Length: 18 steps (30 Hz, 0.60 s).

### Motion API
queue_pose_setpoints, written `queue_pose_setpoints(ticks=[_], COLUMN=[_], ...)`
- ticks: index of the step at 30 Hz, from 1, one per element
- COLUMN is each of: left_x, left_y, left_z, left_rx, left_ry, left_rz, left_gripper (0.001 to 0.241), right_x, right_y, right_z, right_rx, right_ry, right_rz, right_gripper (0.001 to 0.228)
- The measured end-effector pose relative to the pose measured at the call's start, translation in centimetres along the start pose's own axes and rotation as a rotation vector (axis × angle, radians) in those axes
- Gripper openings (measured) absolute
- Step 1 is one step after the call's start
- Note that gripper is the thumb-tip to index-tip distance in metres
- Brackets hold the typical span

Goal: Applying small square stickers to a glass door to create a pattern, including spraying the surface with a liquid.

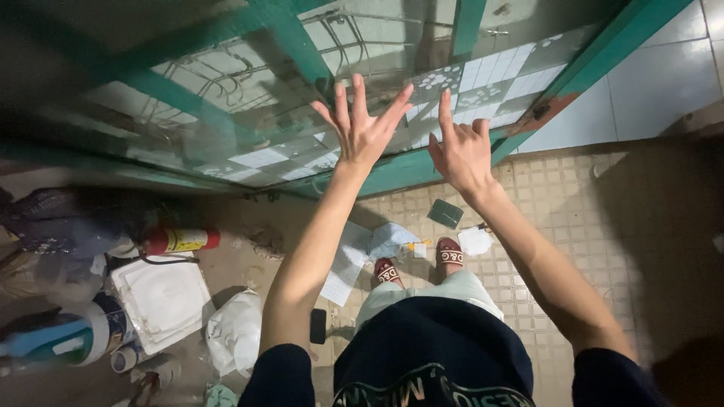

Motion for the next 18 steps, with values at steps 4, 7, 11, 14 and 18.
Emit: queue_pose_setpoints(ticks=[4, 7, 11, 14, 18], left_x=[-0.1, -0.3, -2.3, -3.1, -3.0], left_y=[0.2, 0.6, 1.8, 2.9, 2.8], left_z=[-0.1, -0.1, -0.2, -0.5, -0.5], left_rx=[0.008, 0.011, -0.039, -0.079, -0.092], left_ry=[-0.005, -0.011, -0.027, -0.044, -0.048], left_rz=[-0.016, -0.032, -0.150, -0.283, -0.296], left_gripper=[0.096, 0.092, 0.066, 0.048, 0.049], right_x=[0.0, 0.0, -0.3, -0.3, -0.4], right_y=[0.3, 0.5, 1.9, 3.2, 3.4], right_z=[0.0, 0.1, 0.3, 0.6, 0.8], right_rx=[0.007, 0.052, 0.014, -0.005, -0.005], right_ry=[0.005, 0.010, 0.039, 0.071, 0.063], right_rz=[-0.013, -0.018, -0.125, -0.222, -0.208], right_gripper=[0.078, 0.074, 0.076, 0.077, 0.076])
Point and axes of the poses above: each hand's wrist, its own x-axis away from the middle knuckle, its own y-axis out of the back of the hand, z = x × y, the point moved 8 cm from there along -x, towards the middle knuckle, and after that the axes turned 3 degrees about -y, right-handed, at the moved point
